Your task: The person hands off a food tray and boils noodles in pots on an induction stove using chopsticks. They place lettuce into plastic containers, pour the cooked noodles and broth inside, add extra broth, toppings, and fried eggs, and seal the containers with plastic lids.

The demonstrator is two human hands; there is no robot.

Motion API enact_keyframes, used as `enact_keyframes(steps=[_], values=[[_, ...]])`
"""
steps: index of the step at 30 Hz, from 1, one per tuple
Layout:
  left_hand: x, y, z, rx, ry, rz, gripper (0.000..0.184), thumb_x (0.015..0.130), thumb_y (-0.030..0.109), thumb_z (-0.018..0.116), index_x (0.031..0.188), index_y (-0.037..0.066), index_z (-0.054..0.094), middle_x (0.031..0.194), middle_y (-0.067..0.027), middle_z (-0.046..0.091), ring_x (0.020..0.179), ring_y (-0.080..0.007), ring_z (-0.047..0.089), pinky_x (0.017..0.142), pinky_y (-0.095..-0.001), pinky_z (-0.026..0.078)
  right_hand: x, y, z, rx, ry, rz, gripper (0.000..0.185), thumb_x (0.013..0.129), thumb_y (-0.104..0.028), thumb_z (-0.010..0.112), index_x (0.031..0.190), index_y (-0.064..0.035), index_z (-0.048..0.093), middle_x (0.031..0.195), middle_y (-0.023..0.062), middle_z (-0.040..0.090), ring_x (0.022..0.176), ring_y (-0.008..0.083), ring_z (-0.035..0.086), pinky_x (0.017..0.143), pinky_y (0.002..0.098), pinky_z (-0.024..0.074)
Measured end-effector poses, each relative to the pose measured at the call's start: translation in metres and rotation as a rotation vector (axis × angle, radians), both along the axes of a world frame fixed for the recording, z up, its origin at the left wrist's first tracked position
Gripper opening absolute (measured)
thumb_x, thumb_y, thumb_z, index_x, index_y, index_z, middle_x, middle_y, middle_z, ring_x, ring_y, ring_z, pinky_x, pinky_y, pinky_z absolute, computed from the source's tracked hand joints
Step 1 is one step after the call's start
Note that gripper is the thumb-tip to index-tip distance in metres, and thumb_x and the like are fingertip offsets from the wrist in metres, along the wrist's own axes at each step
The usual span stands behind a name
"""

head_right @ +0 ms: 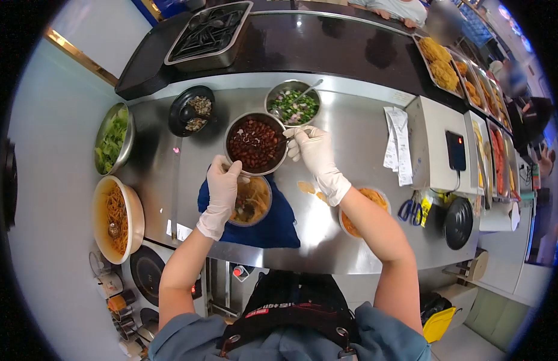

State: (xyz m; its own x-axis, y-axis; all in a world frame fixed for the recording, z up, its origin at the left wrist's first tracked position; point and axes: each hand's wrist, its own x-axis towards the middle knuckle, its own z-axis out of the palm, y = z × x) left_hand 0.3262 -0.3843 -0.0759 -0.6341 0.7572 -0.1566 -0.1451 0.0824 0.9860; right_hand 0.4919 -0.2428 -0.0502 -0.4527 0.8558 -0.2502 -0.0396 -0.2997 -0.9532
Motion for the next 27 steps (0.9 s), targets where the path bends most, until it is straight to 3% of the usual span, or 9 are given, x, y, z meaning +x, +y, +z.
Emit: enact_keyframes(steps=[2, 5, 17, 20, 22, 23, 24, 26, 27], values=[[0.012, 0.000, -0.003, -0.008, 0.144, -0.047, 0.015, 0.091, 0.004, 0.059, 0.082, 0.004, 0.046, 0.070, -0.0058, 0.058, 0.057, -0.0134, 0.061, 0.053, -0.0246, 0.052, 0.023, -0.003, 0.009, 0.018, -0.006, -0.032, 0.025, 0.098, -0.013, 0.049, 0.091, 0.0014, 0.068, 0.067, 0.0053, 0.063, 0.052, 0.0105, 0.057, 0.049, 0.0234, 0.0477], [0.049, -0.001, 0.019, 0.037, -0.063, -0.097, 0.015, 0.090, 0.004, 0.058, 0.082, 0.004, 0.045, 0.070, -0.0029, 0.052, 0.056, -0.0113, 0.058, 0.052, -0.0253, 0.052, 0.061, -0.007, 0.017, 0.085, 0.015, -0.034, 0.025, 0.099, -0.013, 0.049, 0.092, 0.0020, 0.068, 0.067, 0.0046, 0.063, 0.051, 0.0098, 0.056, 0.049, 0.0229, 0.0468], [0.122, 0.006, -0.001, 0.048, -0.035, -0.277, 0.015, 0.090, 0.001, 0.057, 0.082, 0.004, 0.045, 0.070, -0.0045, 0.054, 0.054, -0.0130, 0.058, 0.051, -0.0253, 0.052, 0.234, -0.049, 0.072, 0.140, -0.182, -0.275, 0.023, 0.098, -0.016, 0.053, 0.099, 0.0036, 0.066, 0.073, 0.0051, 0.064, 0.054, 0.0086, 0.056, 0.052, 0.0206, 0.0456], [0.127, 0.006, -0.002, 0.030, -0.033, -0.275, 0.015, 0.090, 0.001, 0.056, 0.083, 0.004, 0.043, 0.070, -0.0049, 0.053, 0.054, -0.0138, 0.058, 0.051, -0.0257, 0.051, 0.270, -0.077, 0.058, 0.213, -0.187, -0.266, 0.021, 0.097, -0.013, 0.053, 0.101, 0.0036, 0.066, 0.079, 0.0049, 0.066, 0.058, 0.0070, 0.056, 0.053, 0.0217, 0.0467], [0.128, 0.006, -0.004, 0.033, -0.047, -0.275, 0.016, 0.090, 0.001, 0.056, 0.082, 0.004, 0.043, 0.070, -0.0049, 0.053, 0.054, -0.0137, 0.058, 0.051, -0.0255, 0.051, 0.280, -0.097, 0.049, 0.560, -0.365, -0.120, 0.017, 0.094, -0.008, 0.056, 0.104, 0.0003, 0.067, 0.082, 0.0058, 0.067, 0.059, 0.0096, 0.056, 0.054, 0.0244, 0.0477], [0.128, 0.006, -0.005, 0.032, -0.052, -0.274, 0.016, 0.090, 0.001, 0.056, 0.082, 0.004, 0.043, 0.070, -0.0049, 0.053, 0.054, -0.0137, 0.058, 0.051, -0.0255, 0.051, 0.285, -0.097, 0.042, 0.994, -0.512, 0.023, 0.020, 0.087, -0.003, 0.061, 0.105, -0.0039, 0.068, 0.081, 0.0068, 0.065, 0.061, 0.0156, 0.058, 0.056, 0.0279, 0.0490], [0.128, 0.007, -0.005, 0.032, -0.026, -0.273, 0.015, 0.090, 0.001, 0.056, 0.082, 0.004, 0.043, 0.070, -0.0048, 0.053, 0.054, -0.0136, 0.058, 0.051, -0.0253, 0.050, 0.289, -0.099, 0.039, 0.993, -0.515, 0.028, 0.020, 0.087, -0.003, 0.061, 0.105, -0.0039, 0.068, 0.081, 0.0068, 0.065, 0.061, 0.0156, 0.058, 0.056, 0.0279, 0.0490], [0.127, 0.008, -0.003, 0.033, -0.005, -0.258, 0.015, 0.090, 0.001, 0.056, 0.082, 0.004, 0.043, 0.070, -0.0047, 0.053, 0.054, -0.0135, 0.058, 0.050, -0.0251, 0.050, 0.281, -0.101, 0.051, 1.406, -0.761, 0.261, 0.025, 0.081, 0.000, 0.063, 0.104, -0.0062, 0.070, 0.077, 0.0076, 0.062, 0.063, 0.0202, 0.059, 0.057, 0.0301, 0.0495], [0.125, 0.009, -0.001, 0.042, -0.009, -0.254, 0.016, 0.090, 0.001, 0.056, 0.082, 0.004, 0.043, 0.070, -0.0046, 0.053, 0.055, -0.0135, 0.059, 0.050, -0.0249, 0.050, 0.271, -0.099, 0.057, 1.374, -0.702, 0.187, 0.025, 0.080, 0.000, 0.062, 0.103, -0.0065, 0.070, 0.075, 0.0057, 0.061, 0.063, 0.0187, 0.060, 0.058, 0.0304, 0.0498]])
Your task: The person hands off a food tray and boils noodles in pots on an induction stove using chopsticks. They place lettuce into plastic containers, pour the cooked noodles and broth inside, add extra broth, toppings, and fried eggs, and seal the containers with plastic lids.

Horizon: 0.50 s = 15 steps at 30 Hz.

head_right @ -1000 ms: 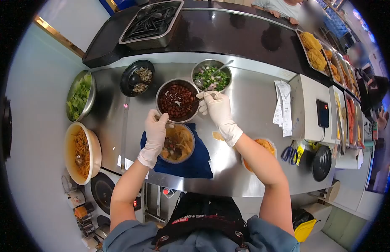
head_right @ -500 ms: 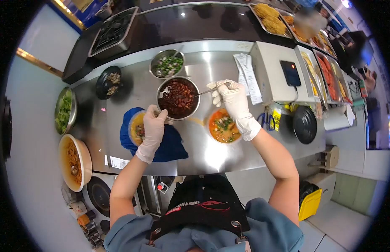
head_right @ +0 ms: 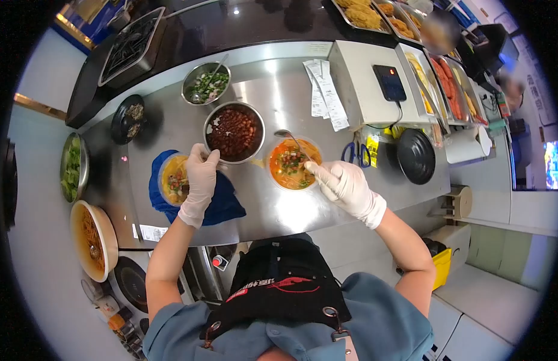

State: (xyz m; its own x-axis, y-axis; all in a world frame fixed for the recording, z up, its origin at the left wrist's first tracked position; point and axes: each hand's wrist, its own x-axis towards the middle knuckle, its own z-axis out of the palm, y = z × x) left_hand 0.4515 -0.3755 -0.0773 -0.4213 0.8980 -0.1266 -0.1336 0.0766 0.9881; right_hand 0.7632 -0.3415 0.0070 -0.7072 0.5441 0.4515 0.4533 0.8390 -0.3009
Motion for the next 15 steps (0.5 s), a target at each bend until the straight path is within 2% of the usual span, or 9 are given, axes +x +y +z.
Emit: enact_keyframes(steps=[1, 3, 4, 7, 8, 9, 11, 12, 15], values=[[-0.003, 0.000, 0.002, 0.009, -0.002, 0.007, 0.016, 0.090, 0.002, 0.056, 0.082, 0.004, 0.044, 0.070, -0.0045, 0.053, 0.055, -0.0135, 0.059, 0.050, -0.0246, 0.049, -0.014, 0.003, 0.007, 0.002, 0.002, 0.016, 0.025, 0.080, 0.000, 0.062, 0.103, -0.0065, 0.070, 0.075, 0.0057, 0.061, 0.063, 0.0187, 0.060, 0.058, 0.0304, 0.0498], [-0.013, -0.001, 0.007, 0.007, -0.021, 0.026, 0.016, 0.090, 0.002, 0.057, 0.082, 0.004, 0.044, 0.070, -0.0043, 0.053, 0.055, -0.0136, 0.059, 0.050, -0.0246, 0.049, -0.052, 0.010, 0.020, -0.203, 0.274, -0.103, 0.024, 0.083, 0.000, 0.060, 0.102, -0.0066, 0.071, 0.075, 0.0068, 0.061, 0.061, 0.0173, 0.060, 0.058, 0.0294, 0.0495], [-0.020, -0.001, 0.011, 0.009, -0.040, 0.038, 0.016, 0.090, 0.002, 0.058, 0.082, 0.003, 0.044, 0.071, -0.0041, 0.053, 0.055, -0.0136, 0.059, 0.050, -0.0245, 0.049, -0.078, 0.014, 0.029, -0.352, 0.284, -0.211, 0.020, 0.087, -0.001, 0.058, 0.102, -0.0048, 0.071, 0.077, 0.0069, 0.062, 0.060, 0.0140, 0.059, 0.059, 0.0268, 0.0489], [-0.057, 0.003, 0.012, 0.067, -0.169, 0.159, 0.016, 0.089, 0.002, 0.058, 0.081, 0.003, 0.045, 0.070, -0.0036, 0.053, 0.053, -0.0145, 0.058, 0.048, -0.0265, 0.051, -0.165, 0.047, -0.002, -0.849, 0.718, -0.157, 0.018, 0.094, -0.008, 0.056, 0.102, -0.0012, 0.070, 0.080, 0.0024, 0.063, 0.063, 0.0068, 0.057, 0.060, 0.0217, 0.0473], [-0.069, 0.003, 0.025, 0.009, -0.157, 0.223, 0.015, 0.088, 0.001, 0.057, 0.080, 0.003, 0.045, 0.070, -0.0048, 0.054, 0.052, -0.0150, 0.058, 0.048, -0.0272, 0.052, -0.194, 0.056, 0.000, -1.036, 0.736, -0.172, 0.017, 0.094, -0.008, 0.056, 0.104, -0.0018, 0.069, 0.081, 0.0023, 0.062, 0.062, 0.0067, 0.057, 0.059, 0.0205, 0.0466], [-0.087, 0.003, 0.027, 0.025, -0.152, 0.254, 0.015, 0.088, 0.001, 0.057, 0.080, 0.003, 0.045, 0.070, -0.0048, 0.054, 0.052, -0.0150, 0.058, 0.048, -0.0272, 0.052, -0.220, 0.069, -0.007, -1.036, 0.724, -0.137, 0.017, 0.094, -0.008, 0.056, 0.104, -0.0018, 0.069, 0.081, 0.0023, 0.062, 0.062, 0.0067, 0.057, 0.059, 0.0205, 0.0466], [-0.124, 0.011, 0.025, -0.038, -0.107, 0.339, 0.013, 0.086, 0.000, 0.056, 0.081, 0.002, 0.045, 0.073, -0.0066, 0.055, 0.053, -0.0157, 0.058, 0.049, -0.0273, 0.052, -0.270, 0.095, -0.029, -1.301, 0.689, -0.063, 0.023, 0.093, -0.011, 0.059, 0.113, -0.0011, 0.064, 0.077, 0.0010, 0.060, 0.061, 0.0050, 0.055, 0.058, 0.0188, 0.0456], [-0.142, 0.017, 0.021, -0.044, -0.121, 0.370, 0.010, 0.084, 0.000, 0.054, 0.081, 0.002, 0.045, 0.073, -0.0085, 0.055, 0.053, -0.0168, 0.059, 0.048, -0.0278, 0.053, -0.290, 0.104, -0.033, -1.300, 0.672, -0.038, 0.023, 0.093, -0.011, 0.059, 0.113, -0.0011, 0.064, 0.077, 0.0010, 0.060, 0.061, 0.0050, 0.055, 0.058, 0.0188, 0.0456], [-0.179, 0.043, 0.006, -0.051, -0.146, 0.458, 0.009, 0.084, -0.001, 0.054, 0.082, 0.001, 0.045, 0.073, -0.0092, 0.056, 0.054, -0.0180, 0.060, 0.047, -0.0281, 0.053, -0.345, 0.121, -0.033, -1.186, 0.588, -0.228, 0.035, 0.090, -0.015, 0.064, 0.121, 0.0015, 0.058, 0.083, 0.0055, 0.060, 0.067, 0.0113, 0.058, 0.063, 0.0260, 0.0491]])
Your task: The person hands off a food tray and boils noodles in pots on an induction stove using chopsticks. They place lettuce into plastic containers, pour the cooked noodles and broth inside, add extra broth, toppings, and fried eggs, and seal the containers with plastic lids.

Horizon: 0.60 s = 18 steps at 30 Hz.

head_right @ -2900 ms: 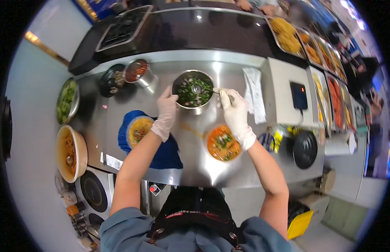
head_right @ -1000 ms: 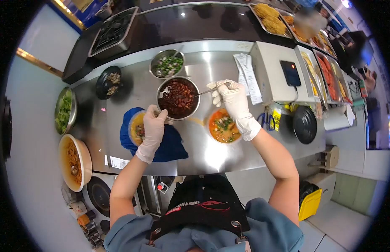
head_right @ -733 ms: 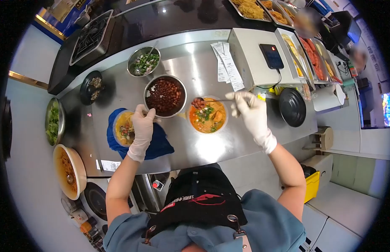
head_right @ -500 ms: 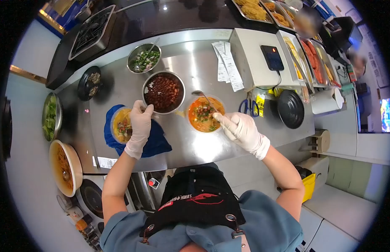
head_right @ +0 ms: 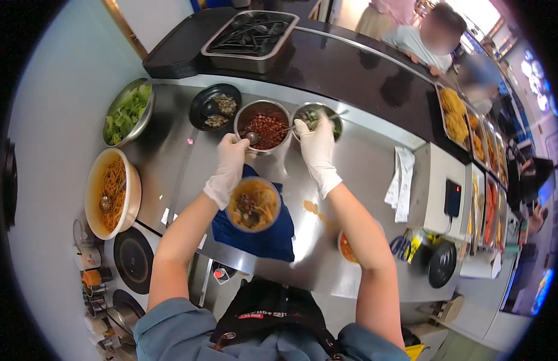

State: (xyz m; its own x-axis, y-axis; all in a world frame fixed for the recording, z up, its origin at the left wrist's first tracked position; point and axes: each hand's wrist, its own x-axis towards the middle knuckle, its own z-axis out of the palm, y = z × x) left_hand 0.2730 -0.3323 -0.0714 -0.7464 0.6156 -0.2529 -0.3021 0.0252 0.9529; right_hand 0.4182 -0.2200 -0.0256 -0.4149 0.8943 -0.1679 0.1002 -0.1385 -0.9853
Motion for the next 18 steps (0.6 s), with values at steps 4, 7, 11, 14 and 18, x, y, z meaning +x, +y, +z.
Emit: enact_keyframes(steps=[4, 7, 11, 14, 18], values=[[-0.021, 0.034, -0.043, 0.048, -0.083, 0.030, 0.007, 0.084, -0.001, 0.056, 0.083, 0.000, 0.049, 0.078, -0.0101, 0.059, 0.058, -0.0177, 0.063, 0.051, -0.0284, 0.056, -0.063, 0.011, 0.016, 1.179, -0.244, -0.096, 0.038, 0.079, -0.005, 0.064, 0.117, -0.0033, 0.059, 0.101, 0.0175, 0.060, 0.099, 0.0357, 0.056, 0.086, 0.0440, 0.0453], [-0.024, 0.051, -0.057, 0.019, -0.192, 0.035, 0.009, 0.084, 0.000, 0.058, 0.092, 0.001, 0.054, 0.086, -0.0121, 0.062, 0.074, -0.0213, 0.066, 0.062, -0.0303, 0.057, -0.135, 0.012, 0.002, 1.281, -0.345, 0.379, 0.026, 0.079, -0.014, 0.065, 0.104, -0.0079, 0.067, 0.087, 0.0089, 0.069, 0.095, 0.0310, 0.059, 0.081, 0.0417, 0.0467], [-0.038, 0.083, -0.140, 0.340, -0.054, 0.153, 0.023, 0.086, 0.005, 0.057, 0.109, 0.002, 0.054, 0.098, -0.0101, 0.062, 0.077, -0.0225, 0.066, 0.064, -0.0348, 0.057, -0.211, 0.005, -0.056, 1.463, -0.894, 0.615, 0.018, 0.080, -0.022, 0.064, 0.093, -0.0115, 0.071, 0.086, 0.0051, 0.070, 0.094, 0.0226, 0.061, 0.077, 0.0397, 0.0429], [-0.042, 0.062, -0.141, 0.675, -0.822, 0.201, 0.027, 0.089, 0.008, 0.057, 0.114, 0.002, 0.052, 0.094, -0.0106, 0.063, 0.077, -0.0261, 0.066, 0.062, -0.0317, 0.057, -0.236, 0.006, -0.089, 1.484, -1.117, 0.746, 0.014, 0.080, -0.020, 0.063, 0.085, -0.0128, 0.073, 0.085, 0.0048, 0.070, 0.093, 0.0221, 0.062, 0.078, 0.0389, 0.0415], [-0.083, -0.002, -0.105, -0.121, -0.499, 0.004, 0.027, 0.094, 0.025, 0.057, 0.110, 0.004, 0.055, 0.087, -0.0108, 0.064, 0.077, -0.0225, 0.066, 0.058, -0.0330, 0.054, -0.240, 0.014, -0.091, 1.314, -1.143, 0.719, 0.011, 0.078, -0.018, 0.063, 0.080, -0.0133, 0.073, 0.084, 0.0083, 0.071, 0.087, 0.0256, 0.066, 0.075, 0.0397, 0.0474]])
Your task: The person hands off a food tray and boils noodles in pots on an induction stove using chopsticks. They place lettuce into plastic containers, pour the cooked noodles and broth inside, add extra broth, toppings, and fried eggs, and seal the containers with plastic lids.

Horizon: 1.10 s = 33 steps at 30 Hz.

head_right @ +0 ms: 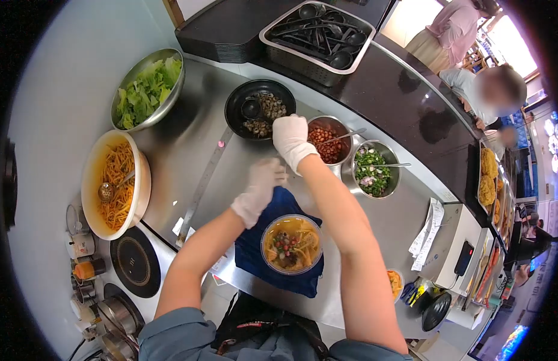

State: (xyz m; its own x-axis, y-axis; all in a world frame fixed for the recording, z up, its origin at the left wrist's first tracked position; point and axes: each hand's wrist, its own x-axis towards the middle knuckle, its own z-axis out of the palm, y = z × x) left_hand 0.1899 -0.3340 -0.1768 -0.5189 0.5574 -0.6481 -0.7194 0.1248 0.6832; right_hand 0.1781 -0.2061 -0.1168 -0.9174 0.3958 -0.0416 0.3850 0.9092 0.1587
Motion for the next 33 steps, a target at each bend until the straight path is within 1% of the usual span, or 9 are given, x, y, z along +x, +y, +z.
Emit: enact_keyframes(steps=[2, 3, 4, 9, 13, 18, 22, 27, 33], values=[[-0.028, -0.018, -0.002, -0.027, 0.102, 0.305, 0.028, 0.093, 0.027, 0.058, 0.107, 0.002, 0.055, 0.086, -0.0115, 0.062, 0.071, -0.0213, 0.066, 0.052, -0.0312, 0.053, 0.004, 0.007, 0.007, -0.292, 0.310, -0.181, 0.009, 0.077, -0.016, 0.064, 0.080, -0.0121, 0.072, 0.083, 0.0134, 0.069, 0.083, 0.0299, 0.067, 0.072, 0.0415, 0.0521], [-0.043, -0.022, 0.000, -0.032, 0.159, 0.348, 0.029, 0.093, 0.026, 0.058, 0.107, 0.002, 0.055, 0.087, -0.0111, 0.062, 0.070, -0.0208, 0.066, 0.052, -0.0305, 0.054, 0.005, 0.017, 0.005, -0.253, 0.448, -0.082, 0.009, 0.076, -0.016, 0.066, 0.081, -0.0102, 0.070, 0.084, 0.0166, 0.068, 0.078, 0.0334, 0.067, 0.071, 0.0426, 0.0537], [-0.058, -0.022, 0.011, -0.034, 0.218, 0.390, 0.029, 0.094, 0.026, 0.057, 0.108, 0.001, 0.055, 0.087, -0.0107, 0.061, 0.070, -0.0202, 0.066, 0.053, -0.0298, 0.054, 0.008, 0.020, 0.008, -0.193, 0.561, -0.020, 0.008, 0.078, -0.013, 0.063, 0.083, -0.0098, 0.067, 0.081, 0.0136, 0.067, 0.076, 0.0326, 0.067, 0.067, 0.0413, 0.0540], [-0.111, -0.007, 0.002, -0.004, 0.301, 0.271, 0.024, 0.093, 0.018, 0.057, 0.109, -0.001, 0.056, 0.093, -0.0110, 0.062, 0.070, -0.0202, 0.065, 0.056, -0.0298, 0.057, 0.009, 0.027, 0.022, 0.174, 0.322, 0.048, 0.006, 0.079, -0.005, 0.057, 0.081, -0.0036, 0.062, 0.072, 0.0133, 0.063, 0.068, 0.0308, 0.068, 0.057, 0.0388, 0.0546], [-0.108, 0.001, 0.007, 0.008, 0.428, 0.264, 0.015, 0.090, 0.005, 0.054, 0.101, -0.004, 0.060, 0.095, -0.0113, 0.063, 0.072, -0.0203, 0.065, 0.058, -0.0306, 0.059, 0.012, 0.017, 0.024, 0.168, 0.305, 0.105, 0.007, 0.078, -0.006, 0.057, 0.078, -0.0015, 0.062, 0.072, 0.0147, 0.064, 0.066, 0.0307, 0.069, 0.055, 0.0394, 0.0550], [-0.097, 0.001, 0.022, 0.003, 0.474, 0.256, 0.015, 0.089, 0.000, 0.051, 0.099, -0.005, 0.061, 0.094, -0.0104, 0.064, 0.076, -0.0190, 0.065, 0.059, -0.0301, 0.059, 0.011, 0.007, 0.035, -0.164, 0.167, -0.121, 0.015, 0.083, -0.010, 0.055, 0.086, -0.0029, 0.068, 0.084, 0.0176, 0.068, 0.078, 0.0336, 0.067, 0.071, 0.0405, 0.0543], [-0.093, -0.002, 0.021, 0.048, 0.457, 0.252, 0.019, 0.090, 0.000, 0.051, 0.106, -0.005, 0.059, 0.096, -0.0099, 0.064, 0.078, -0.0184, 0.065, 0.063, -0.0289, 0.059, 0.004, 0.018, 0.012, -0.416, 0.295, -0.210, 0.016, 0.078, -0.010, 0.057, 0.081, -0.0004, 0.070, 0.085, 0.0240, 0.067, 0.082, 0.0392, 0.067, 0.074, 0.0419, 0.0545], [-0.095, -0.006, 0.007, 0.054, 0.452, 0.238, 0.022, 0.091, 0.001, 0.050, 0.111, -0.003, 0.057, 0.101, -0.0100, 0.064, 0.079, -0.0182, 0.066, 0.064, -0.0293, 0.059, -0.003, 0.029, 0.024, -0.695, 0.037, -0.302, 0.020, 0.079, -0.011, 0.055, 0.084, 0.0000, 0.072, 0.088, 0.0248, 0.067, 0.090, 0.0400, 0.065, 0.080, 0.0419, 0.0527], [-0.099, -0.012, -0.011, 0.096, 0.392, 0.269, 0.016, 0.089, 0.001, 0.052, 0.103, -0.006, 0.055, 0.100, -0.0143, 0.061, 0.074, -0.0217, 0.066, 0.058, -0.0302, 0.061, 0.004, 0.020, 0.012, -0.661, 0.331, -0.337, 0.022, 0.081, -0.012, 0.054, 0.084, 0.0004, 0.072, 0.089, 0.0258, 0.066, 0.091, 0.0413, 0.064, 0.081, 0.0433, 0.0519]])
